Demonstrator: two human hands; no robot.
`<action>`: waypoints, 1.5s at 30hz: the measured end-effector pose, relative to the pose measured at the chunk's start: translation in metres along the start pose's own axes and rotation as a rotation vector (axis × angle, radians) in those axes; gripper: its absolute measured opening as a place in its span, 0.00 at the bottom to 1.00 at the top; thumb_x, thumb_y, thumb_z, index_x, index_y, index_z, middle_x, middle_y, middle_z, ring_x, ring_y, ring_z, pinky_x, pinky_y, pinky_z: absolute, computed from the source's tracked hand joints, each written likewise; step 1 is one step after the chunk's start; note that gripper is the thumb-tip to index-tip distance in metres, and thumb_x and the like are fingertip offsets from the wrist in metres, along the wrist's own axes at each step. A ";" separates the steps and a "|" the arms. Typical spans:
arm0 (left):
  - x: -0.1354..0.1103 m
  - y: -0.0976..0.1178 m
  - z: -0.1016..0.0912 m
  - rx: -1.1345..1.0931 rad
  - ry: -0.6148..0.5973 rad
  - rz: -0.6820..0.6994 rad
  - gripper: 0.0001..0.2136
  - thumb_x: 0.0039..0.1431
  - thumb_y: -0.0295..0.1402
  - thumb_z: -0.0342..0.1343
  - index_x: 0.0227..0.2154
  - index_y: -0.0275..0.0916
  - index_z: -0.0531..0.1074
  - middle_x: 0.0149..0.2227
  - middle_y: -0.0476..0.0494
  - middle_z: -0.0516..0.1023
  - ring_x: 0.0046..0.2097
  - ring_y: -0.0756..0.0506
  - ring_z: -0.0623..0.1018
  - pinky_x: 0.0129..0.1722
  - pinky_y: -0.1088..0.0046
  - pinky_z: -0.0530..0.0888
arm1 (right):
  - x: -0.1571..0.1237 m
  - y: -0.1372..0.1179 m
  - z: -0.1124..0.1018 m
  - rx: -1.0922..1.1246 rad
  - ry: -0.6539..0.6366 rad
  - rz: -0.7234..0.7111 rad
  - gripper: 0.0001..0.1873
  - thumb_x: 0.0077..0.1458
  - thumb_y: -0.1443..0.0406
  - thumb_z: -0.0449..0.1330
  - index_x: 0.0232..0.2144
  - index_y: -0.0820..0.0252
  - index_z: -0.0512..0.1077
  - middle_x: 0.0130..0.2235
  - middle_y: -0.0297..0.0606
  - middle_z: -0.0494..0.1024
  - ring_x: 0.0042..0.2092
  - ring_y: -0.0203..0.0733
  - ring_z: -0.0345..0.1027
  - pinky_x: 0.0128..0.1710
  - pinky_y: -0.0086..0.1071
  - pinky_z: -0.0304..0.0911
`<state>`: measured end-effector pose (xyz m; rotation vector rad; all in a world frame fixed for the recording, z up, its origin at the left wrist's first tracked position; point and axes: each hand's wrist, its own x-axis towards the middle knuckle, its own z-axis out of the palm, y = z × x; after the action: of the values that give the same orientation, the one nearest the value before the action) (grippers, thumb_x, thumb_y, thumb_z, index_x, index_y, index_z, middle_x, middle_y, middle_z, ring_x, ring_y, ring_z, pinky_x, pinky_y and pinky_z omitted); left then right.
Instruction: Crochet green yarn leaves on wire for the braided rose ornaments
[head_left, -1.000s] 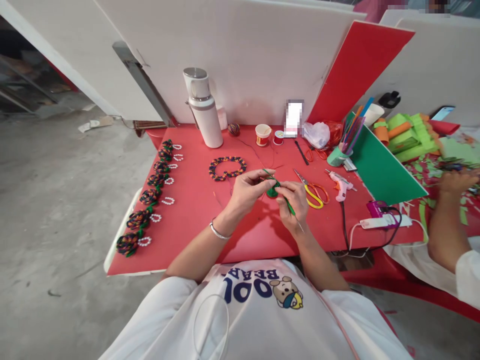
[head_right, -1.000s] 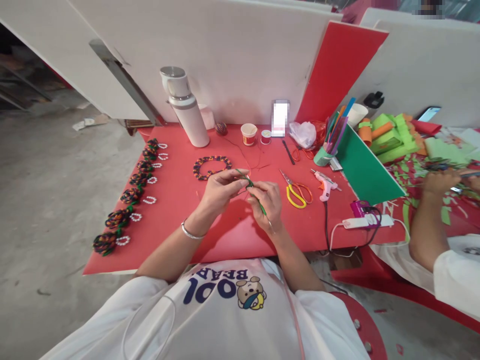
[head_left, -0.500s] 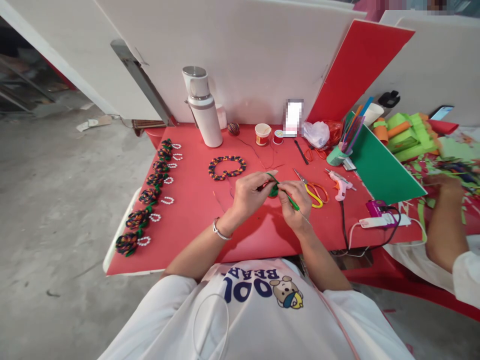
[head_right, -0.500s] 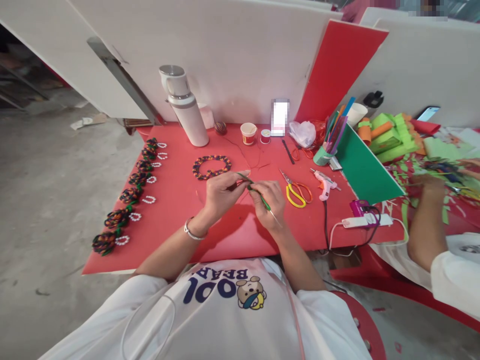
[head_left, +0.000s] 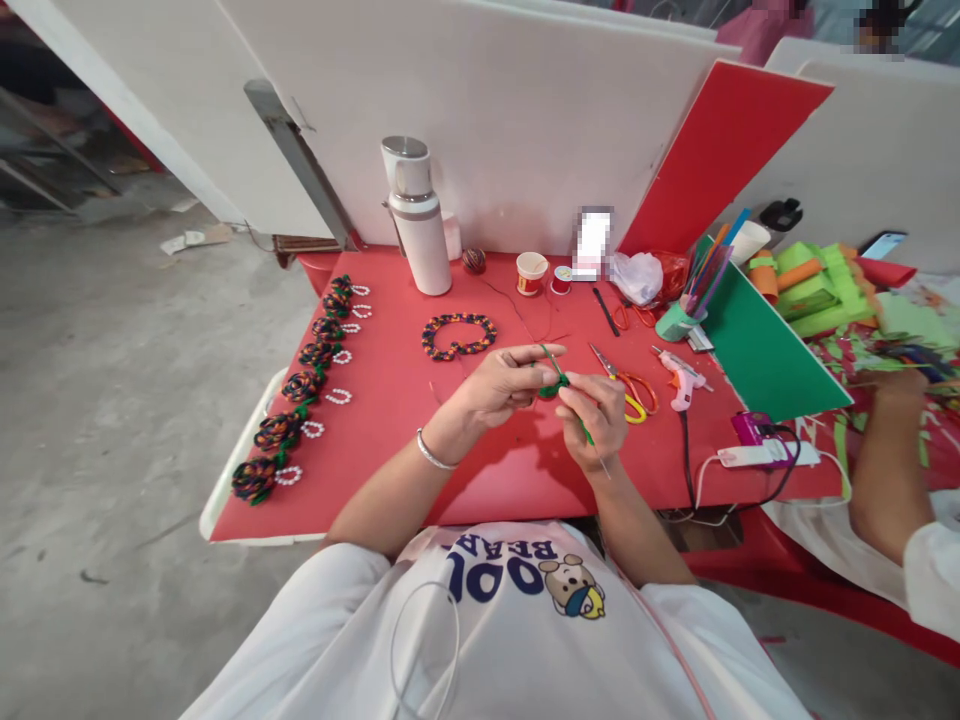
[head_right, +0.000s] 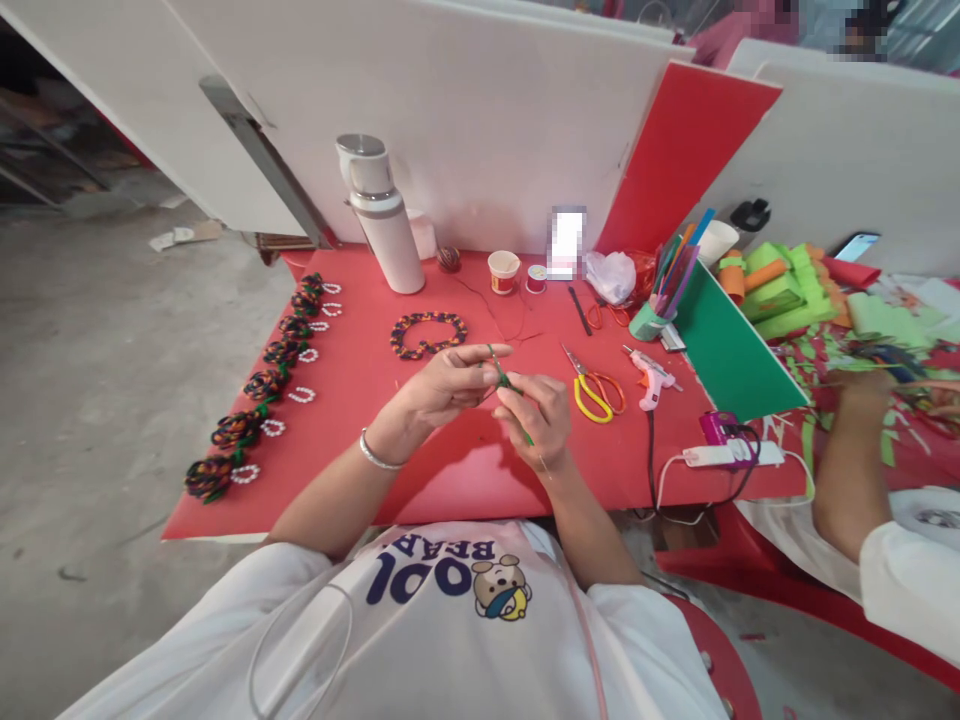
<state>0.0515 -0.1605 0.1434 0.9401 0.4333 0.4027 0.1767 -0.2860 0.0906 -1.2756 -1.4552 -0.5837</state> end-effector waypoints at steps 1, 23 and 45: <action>-0.001 0.004 -0.001 -0.023 -0.025 -0.045 0.25 0.34 0.32 0.76 0.41 0.36 0.83 0.20 0.55 0.72 0.17 0.60 0.56 0.17 0.79 0.48 | 0.003 0.002 -0.001 0.057 -0.007 -0.013 0.12 0.65 0.59 0.61 0.50 0.42 0.76 0.47 0.39 0.82 0.47 0.46 0.77 0.48 0.45 0.73; 0.001 0.024 -0.010 0.180 -0.009 0.034 0.26 0.35 0.28 0.75 0.43 0.29 0.81 0.23 0.46 0.79 0.20 0.54 0.70 0.17 0.80 0.57 | 0.040 0.023 -0.045 0.722 -0.438 0.359 0.09 0.67 0.60 0.58 0.45 0.49 0.78 0.53 0.40 0.83 0.54 0.51 0.77 0.56 0.52 0.69; -0.003 0.015 0.003 0.167 0.004 0.213 0.23 0.50 0.43 0.71 0.46 0.34 0.82 0.25 0.49 0.74 0.21 0.56 0.66 0.19 0.79 0.55 | 0.032 0.012 -0.020 0.343 -0.203 0.037 0.14 0.64 0.60 0.63 0.52 0.44 0.78 0.44 0.38 0.82 0.46 0.44 0.77 0.46 0.41 0.75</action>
<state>0.0487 -0.1564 0.1578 1.1533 0.3758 0.5687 0.2003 -0.2873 0.1225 -1.1083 -1.6136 -0.1708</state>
